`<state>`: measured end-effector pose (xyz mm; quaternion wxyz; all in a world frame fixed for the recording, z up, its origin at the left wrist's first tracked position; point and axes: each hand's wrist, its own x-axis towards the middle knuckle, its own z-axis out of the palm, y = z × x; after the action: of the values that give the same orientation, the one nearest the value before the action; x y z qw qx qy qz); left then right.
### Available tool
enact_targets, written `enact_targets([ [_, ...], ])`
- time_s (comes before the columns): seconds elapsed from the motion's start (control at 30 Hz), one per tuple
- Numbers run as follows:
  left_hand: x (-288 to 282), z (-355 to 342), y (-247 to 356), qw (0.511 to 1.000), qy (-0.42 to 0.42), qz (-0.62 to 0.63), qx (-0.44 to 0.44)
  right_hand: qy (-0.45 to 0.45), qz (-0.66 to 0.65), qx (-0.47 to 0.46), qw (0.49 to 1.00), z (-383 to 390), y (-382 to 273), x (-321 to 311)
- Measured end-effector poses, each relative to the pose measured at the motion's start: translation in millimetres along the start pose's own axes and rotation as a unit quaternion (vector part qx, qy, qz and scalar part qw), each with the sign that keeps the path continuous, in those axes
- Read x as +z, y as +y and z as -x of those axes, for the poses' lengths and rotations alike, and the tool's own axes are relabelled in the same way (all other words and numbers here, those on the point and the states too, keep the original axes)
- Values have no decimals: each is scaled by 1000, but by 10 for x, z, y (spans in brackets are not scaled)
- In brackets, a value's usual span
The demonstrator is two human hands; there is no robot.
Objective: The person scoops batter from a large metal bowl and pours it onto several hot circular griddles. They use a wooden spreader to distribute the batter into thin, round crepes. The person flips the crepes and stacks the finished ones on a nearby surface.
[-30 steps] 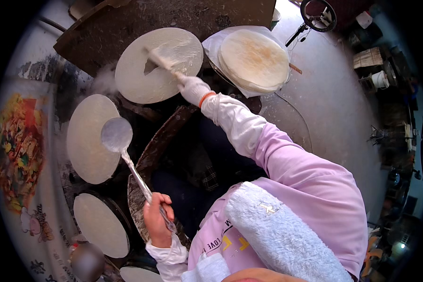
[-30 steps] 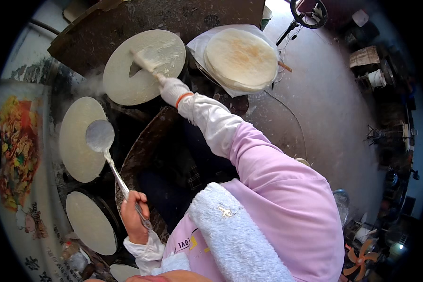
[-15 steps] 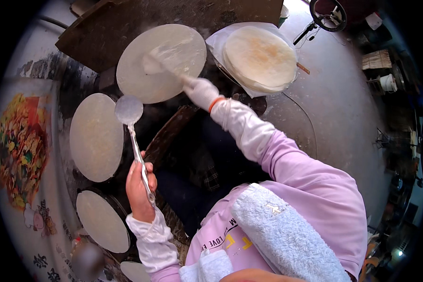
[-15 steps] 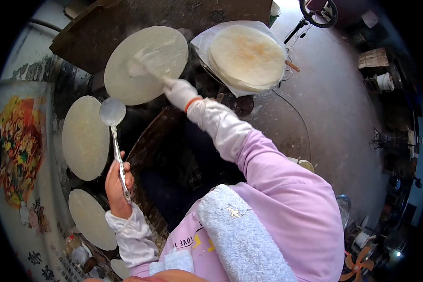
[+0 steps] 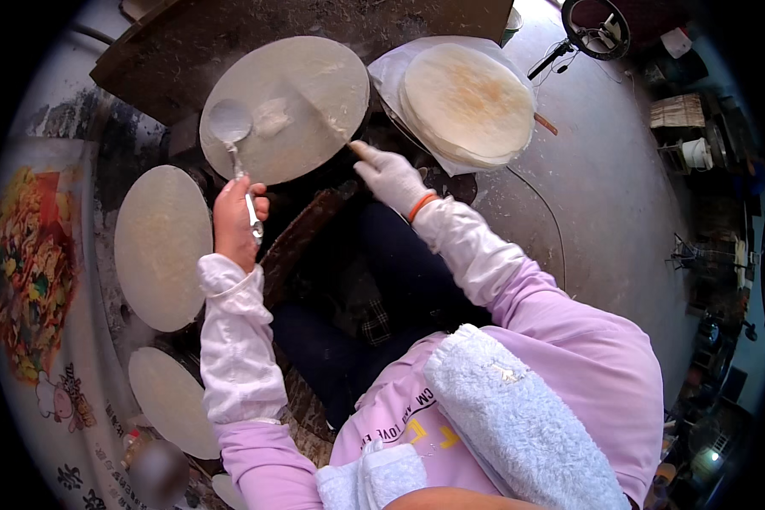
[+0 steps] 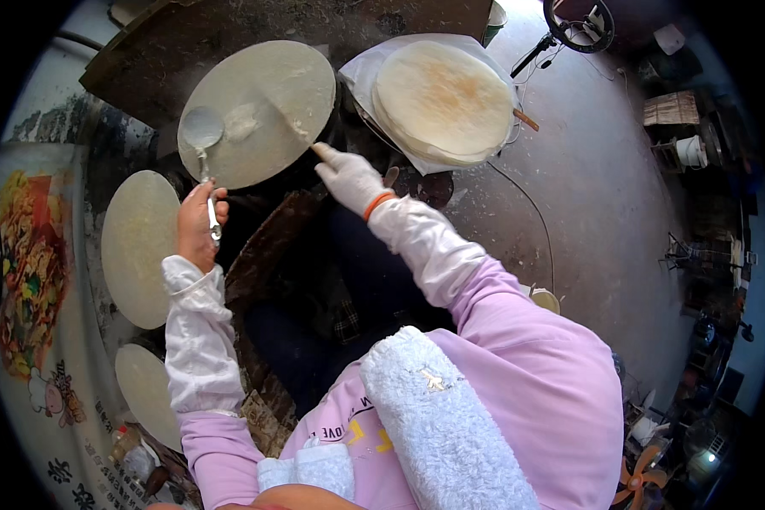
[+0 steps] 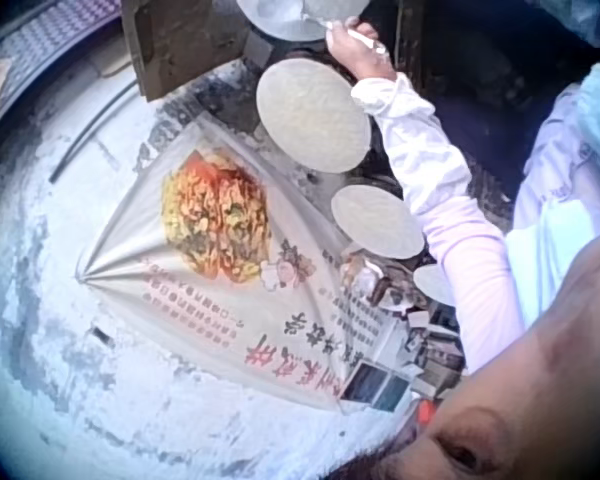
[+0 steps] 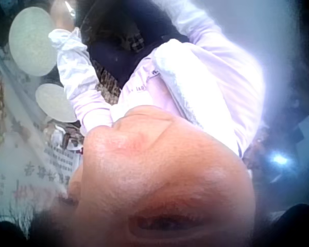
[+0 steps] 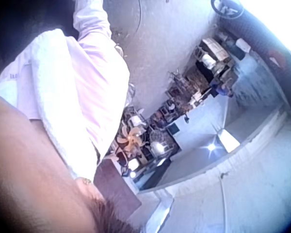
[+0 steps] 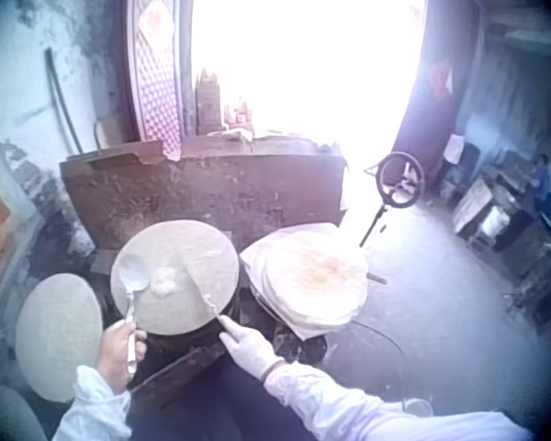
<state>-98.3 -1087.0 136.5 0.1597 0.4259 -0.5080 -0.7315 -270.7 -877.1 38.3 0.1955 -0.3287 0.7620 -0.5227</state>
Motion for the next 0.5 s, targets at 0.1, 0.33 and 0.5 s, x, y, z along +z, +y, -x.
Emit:
enact_targets([
  [0.1,281,178,-227,999,9,43,-6,-63,-79,116,988,138,-321,536],
  [0.33,-267,851,298,924,-101,368,2,33,-110,-30,993,-214,-386,253],
  [0.5,-1,763,378,935,-96,342,11,128,134,43,982,-347,-81,-96],
])
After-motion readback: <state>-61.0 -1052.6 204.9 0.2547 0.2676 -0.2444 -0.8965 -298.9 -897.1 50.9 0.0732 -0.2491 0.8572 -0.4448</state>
